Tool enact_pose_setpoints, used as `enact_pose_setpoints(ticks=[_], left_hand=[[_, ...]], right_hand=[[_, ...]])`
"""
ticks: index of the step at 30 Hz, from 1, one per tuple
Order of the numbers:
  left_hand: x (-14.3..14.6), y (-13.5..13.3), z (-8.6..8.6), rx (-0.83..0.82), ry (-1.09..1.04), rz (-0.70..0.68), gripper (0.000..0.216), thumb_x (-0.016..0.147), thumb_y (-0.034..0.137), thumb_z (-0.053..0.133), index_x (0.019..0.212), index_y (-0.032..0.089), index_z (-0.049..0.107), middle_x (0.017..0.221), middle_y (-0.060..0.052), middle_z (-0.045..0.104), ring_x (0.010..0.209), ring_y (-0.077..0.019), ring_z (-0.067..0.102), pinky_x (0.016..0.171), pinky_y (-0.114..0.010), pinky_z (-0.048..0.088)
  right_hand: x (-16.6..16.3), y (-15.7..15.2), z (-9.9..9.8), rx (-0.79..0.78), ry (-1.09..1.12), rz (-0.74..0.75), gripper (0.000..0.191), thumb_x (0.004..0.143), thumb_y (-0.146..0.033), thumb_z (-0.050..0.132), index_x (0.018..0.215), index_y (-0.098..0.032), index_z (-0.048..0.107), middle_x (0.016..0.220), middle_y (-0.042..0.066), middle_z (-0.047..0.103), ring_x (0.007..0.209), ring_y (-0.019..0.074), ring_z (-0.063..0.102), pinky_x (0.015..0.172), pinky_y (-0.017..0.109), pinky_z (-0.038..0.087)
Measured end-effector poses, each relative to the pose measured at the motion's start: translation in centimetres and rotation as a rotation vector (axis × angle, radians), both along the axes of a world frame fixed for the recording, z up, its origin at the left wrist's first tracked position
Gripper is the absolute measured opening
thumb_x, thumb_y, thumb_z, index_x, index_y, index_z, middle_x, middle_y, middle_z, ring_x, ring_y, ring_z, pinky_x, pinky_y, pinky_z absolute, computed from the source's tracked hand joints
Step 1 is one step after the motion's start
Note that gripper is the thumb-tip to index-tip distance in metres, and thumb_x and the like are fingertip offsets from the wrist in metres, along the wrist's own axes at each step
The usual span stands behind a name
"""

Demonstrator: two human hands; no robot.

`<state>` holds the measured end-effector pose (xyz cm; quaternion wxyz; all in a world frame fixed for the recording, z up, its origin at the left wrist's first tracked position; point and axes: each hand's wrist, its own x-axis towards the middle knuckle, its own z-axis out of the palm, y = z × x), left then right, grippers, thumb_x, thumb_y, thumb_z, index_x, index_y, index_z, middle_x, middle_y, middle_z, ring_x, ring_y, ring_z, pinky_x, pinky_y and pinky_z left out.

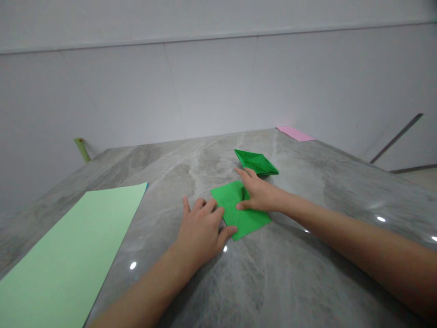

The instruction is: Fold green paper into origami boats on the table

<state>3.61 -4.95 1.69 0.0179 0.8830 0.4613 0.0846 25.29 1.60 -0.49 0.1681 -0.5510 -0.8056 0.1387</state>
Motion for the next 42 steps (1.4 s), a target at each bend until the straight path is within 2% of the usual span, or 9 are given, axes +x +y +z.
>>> enact_pose_setpoints(ticks=[4,9,14,16,20,25,29,34,42], left_hand=[[0.4,0.1,-0.5,0.015,0.004,0.026,0.04,0.087,0.057,0.055,0.098,0.02,0.065,0.108,-0.011,0.064,0.109,-0.0357,0.053,0.1,-0.073,0.027],[0.3,0.1,-0.4,0.018,0.004,0.028,0.041,0.086,0.058,0.054,0.097,0.02,0.065,0.108,-0.011,0.064,0.109,-0.0369,0.052,0.098,-0.072,0.029],[0.4,-0.1,-0.1,0.013,-0.009,0.043,0.041,0.085,0.058,0.056,0.096,0.02,0.066,0.107,-0.011,0.065,0.109,-0.0369,0.052,0.1,-0.069,0.03],[0.1,-0.1,-0.2,0.022,-0.025,0.055,0.041,0.084,0.059,0.058,0.094,0.02,0.067,0.111,-0.011,0.065,0.112,-0.037,0.051,0.101,-0.067,0.031],[-1.2,0.5,-0.7,0.007,-0.065,0.046,0.041,0.082,0.057,0.062,0.1,0.02,0.066,0.139,-0.012,0.053,0.131,-0.0403,0.04,0.106,-0.067,0.027],[-2.7,1.1,-1.1,-0.184,-0.038,-0.054,0.056,0.091,0.053,0.051,0.142,0.031,0.043,0.155,-0.004,0.036,0.146,-0.0406,0.012,0.107,-0.076,0.015],[-3.0,1.3,-0.9,-0.303,0.018,-0.094,0.06,0.095,0.057,0.038,0.15,0.034,0.029,0.158,0.0,0.028,0.147,-0.0408,0.006,0.107,-0.077,0.009],[-2.7,1.2,-0.2,-0.341,0.042,-0.065,0.068,0.092,0.06,0.04,0.152,0.032,0.025,0.16,0.001,0.02,0.146,-0.0421,0.001,0.108,-0.075,0.008],[-2.7,1.3,0.0,-0.387,0.059,-0.064,0.073,0.088,0.056,0.049,0.152,0.037,0.02,0.161,0.003,0.014,0.145,-0.0455,-0.001,0.104,-0.08,0.007]], right_hand=[[0.4,0.7,-0.5,0.058,0.013,-0.017,0.109,0.063,-0.033,0.084,0.151,-0.018,0.021,0.15,0.024,0.031,0.14,0.0388,0.032,0.108,0.054,0.034],[0.9,1.7,-0.5,0.095,-0.004,-0.163,0.087,0.071,-0.026,0.078,0.145,-0.013,0.034,0.139,0.022,0.045,0.131,0.0345,0.044,0.105,0.049,0.039],[1.0,1.9,-0.7,0.155,0.07,-0.267,0.066,0.078,-0.015,0.067,0.139,-0.006,0.043,0.128,0.022,0.053,0.107,0.0276,0.06,0.09,0.038,0.048],[0.9,1.7,-0.5,0.214,0.071,-0.27,0.049,0.081,-0.008,0.059,0.13,-0.007,0.054,0.121,0.02,0.057,0.102,0.0253,0.062,0.088,0.036,0.048],[0.3,0.5,0.5,0.284,0.113,-0.112,0.021,0.083,-0.01,0.056,0.098,-0.013,0.07,0.085,0.007,0.068,0.079,0.0191,0.062,0.074,0.03,0.046],[-1.9,-2.0,0.9,0.112,0.079,0.263,0.011,0.081,-0.018,0.063,0.072,-0.017,0.069,0.065,0.0,0.064,0.06,0.0127,0.054,0.06,0.025,0.037],[-3.2,-3.5,0.6,0.061,0.081,0.343,0.019,0.078,-0.017,0.063,0.059,-0.016,0.061,0.055,-0.003,0.057,0.052,0.0096,0.046,0.053,0.023,0.029],[-3.5,-4.3,0.6,-0.015,0.171,0.462,0.014,0.078,-0.019,0.065,0.064,-0.017,0.064,0.058,-0.003,0.06,0.055,0.0092,0.051,0.054,0.022,0.03],[-4.0,-4.6,0.9,-0.091,0.16,0.393,0.01,0.075,-0.017,0.067,0.065,-0.017,0.063,0.058,-0.005,0.06,0.054,0.0079,0.051,0.054,0.021,0.03]])
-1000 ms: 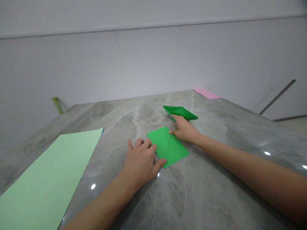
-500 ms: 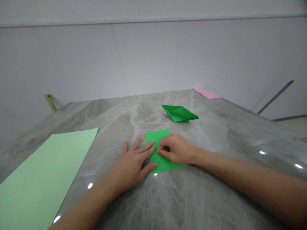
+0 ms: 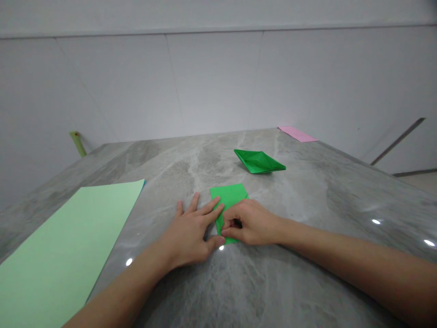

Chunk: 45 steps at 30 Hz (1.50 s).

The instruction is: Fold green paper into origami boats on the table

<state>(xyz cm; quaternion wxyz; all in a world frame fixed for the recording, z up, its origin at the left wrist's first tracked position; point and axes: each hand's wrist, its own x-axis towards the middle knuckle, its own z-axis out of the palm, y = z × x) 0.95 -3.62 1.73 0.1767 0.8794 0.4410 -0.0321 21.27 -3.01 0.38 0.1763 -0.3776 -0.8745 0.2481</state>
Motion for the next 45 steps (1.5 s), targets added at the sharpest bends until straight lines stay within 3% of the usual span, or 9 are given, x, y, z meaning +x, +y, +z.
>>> enact_pose_setpoints(ticks=[8,24,45], left_hand=[[0.4,-0.1,0.6,-0.032,0.028,0.035,0.078,0.083,0.05,0.056,0.152,0.038,0.02,0.161,0.004,0.012,0.144,-0.0467,-0.002,0.102,-0.082,0.005],[0.1,-0.1,0.2,-0.018,0.009,0.047,0.078,0.082,0.052,0.056,0.151,0.04,0.021,0.161,0.007,0.01,0.145,-0.0446,-0.002,0.101,-0.082,0.001],[-0.4,0.1,0.1,-0.028,-0.037,0.025,0.076,0.082,0.057,0.058,0.149,0.041,0.027,0.161,0.002,0.015,0.145,-0.0449,-0.003,0.099,-0.083,-0.004]], right_hand=[[0.0,0.5,0.8,-0.073,-0.097,-0.12,0.008,0.068,-0.012,0.063,0.064,-0.019,0.065,0.057,-0.006,0.06,0.052,0.008,0.049,0.052,0.022,0.027],[3.6,4.0,1.2,-0.081,-0.223,-0.35,0.008,0.074,-0.022,0.064,0.066,-0.018,0.062,0.063,-0.001,0.063,0.057,0.0115,0.052,0.051,0.023,0.029],[5.4,6.0,0.5,-0.021,-0.17,-0.443,0.01,0.072,-0.011,0.06,0.064,-0.017,0.06,0.061,0.0,0.063,0.06,0.0144,0.057,0.056,0.023,0.037]])
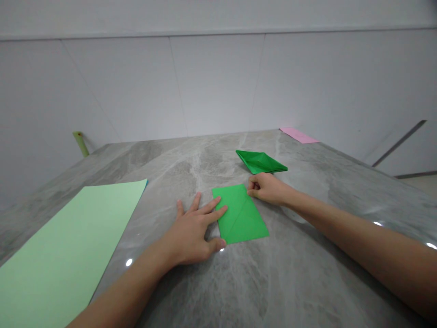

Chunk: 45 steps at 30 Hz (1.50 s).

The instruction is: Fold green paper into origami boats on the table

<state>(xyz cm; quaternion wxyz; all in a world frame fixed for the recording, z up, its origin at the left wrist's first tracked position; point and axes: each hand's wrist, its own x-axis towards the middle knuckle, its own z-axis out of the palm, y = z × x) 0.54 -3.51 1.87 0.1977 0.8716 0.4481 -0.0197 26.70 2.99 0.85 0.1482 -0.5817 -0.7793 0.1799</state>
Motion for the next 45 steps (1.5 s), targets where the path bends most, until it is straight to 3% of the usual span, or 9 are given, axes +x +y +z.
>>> enact_pose_setpoints(ticks=[6,10,13,16,22,36,42,45], left_hand=[[-1.1,0.8,-0.3,0.025,-0.023,-0.032,0.064,0.089,0.053,0.051,0.148,0.039,0.031,0.161,0.001,0.018,0.146,-0.0438,-0.001,0.099,-0.082,-0.005],[-1.6,1.8,-0.9,0.099,-0.081,0.013,0.048,0.094,0.037,0.046,0.142,0.033,0.046,0.157,-0.003,0.031,0.146,-0.0417,0.009,0.102,-0.08,0.001],[-1.7,2.2,-1.3,0.137,-0.124,0.035,0.044,0.094,0.034,0.047,0.137,0.031,0.053,0.154,-0.006,0.037,0.146,-0.0397,0.017,0.106,-0.077,0.005],[-1.7,2.2,-1.4,0.148,-0.145,0.04,0.041,0.093,0.035,0.05,0.133,0.032,0.057,0.152,-0.006,0.04,0.145,-0.0387,0.021,0.108,-0.075,0.008],[-1.6,2.2,-1.2,0.157,-0.166,0.023,0.038,0.091,0.037,0.056,0.128,0.03,0.061,0.144,-0.008,0.05,0.139,-0.0329,0.037,0.112,-0.067,0.016],[-1.5,2.3,-1.0,0.162,-0.173,0.019,0.033,0.09,0.037,0.059,0.122,0.034,0.065,0.139,-0.006,0.053,0.131,-0.0287,0.047,0.114,-0.062,0.016],[-1.6,2.1,-0.9,0.16,-0.15,-0.01,0.048,0.084,0.05,0.064,0.129,0.033,0.06,0.141,-0.009,0.05,0.134,-0.0327,0.042,0.112,-0.066,0.015],[-1.7,2.0,-1.0,0.161,-0.141,-0.007,0.058,0.079,0.058,0.066,0.131,0.033,0.059,0.143,-0.01,0.048,0.135,-0.0353,0.04,0.111,-0.069,0.012]], right_hand=[[-1.0,-1.0,-0.2,0.163,-0.005,-0.047,0.009,0.079,-0.013,0.055,0.073,-0.016,0.061,0.067,0.003,0.063,0.062,0.0153,0.056,0.058,0.025,0.035],[-2.8,-3.2,-0.1,0.359,0.047,0.283,0.01,0.084,-0.022,0.058,0.083,-0.015,0.065,0.076,0.005,0.063,0.069,0.0165,0.057,0.064,0.027,0.041],[-3.8,-4.8,-0.3,0.398,0.042,0.569,0.026,0.084,-0.04,0.064,0.094,-0.016,0.066,0.093,0.01,0.064,0.085,0.0212,0.058,0.076,0.033,0.045],[-4.2,-5.3,-0.6,0.398,0.029,0.688,0.036,0.085,-0.049,0.063,0.098,-0.016,0.066,0.101,0.011,0.063,0.092,0.0222,0.058,0.082,0.037,0.046],[-4.0,-4.9,-0.4,0.48,-0.029,0.731,0.029,0.092,-0.042,0.055,0.099,-0.016,0.065,0.096,0.009,0.067,0.091,0.0212,0.059,0.082,0.037,0.047],[-4.6,-5.1,-0.2,0.546,-0.095,0.746,0.024,0.094,-0.037,0.053,0.095,-0.017,0.066,0.092,0.008,0.067,0.089,0.021,0.058,0.08,0.036,0.047],[-4.5,-4.9,-0.5,0.587,-0.129,0.679,0.019,0.093,-0.027,0.051,0.094,-0.016,0.067,0.093,0.009,0.066,0.09,0.0217,0.057,0.082,0.037,0.046],[-4.2,-4.8,-0.4,0.547,-0.082,0.656,0.023,0.091,-0.034,0.055,0.097,-0.015,0.066,0.095,0.01,0.065,0.09,0.0226,0.058,0.083,0.039,0.046]])
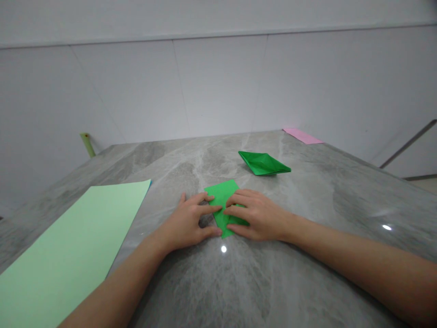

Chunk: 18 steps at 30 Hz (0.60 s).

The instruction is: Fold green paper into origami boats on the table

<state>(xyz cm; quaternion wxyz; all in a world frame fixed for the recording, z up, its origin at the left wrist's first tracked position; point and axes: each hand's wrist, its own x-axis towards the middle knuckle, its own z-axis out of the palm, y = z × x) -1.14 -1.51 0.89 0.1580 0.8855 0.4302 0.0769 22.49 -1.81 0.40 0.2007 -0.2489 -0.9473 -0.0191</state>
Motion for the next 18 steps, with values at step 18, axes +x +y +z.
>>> enact_pose_setpoints(ticks=[18], left_hand=[[-0.08,-0.09,0.13,0.031,-0.027,-0.047,0.076,0.066,0.065,0.074,0.133,0.033,0.056,0.136,-0.012,0.05,0.13,-0.0367,0.043,0.109,-0.07,0.016]], right_hand=[[-0.16,0.02,-0.21,0.168,0.029,-0.019,0.028,0.091,-0.039,0.058,0.103,-0.015,0.068,0.099,0.011,0.065,0.094,0.025,0.057,0.086,0.042,0.046]])
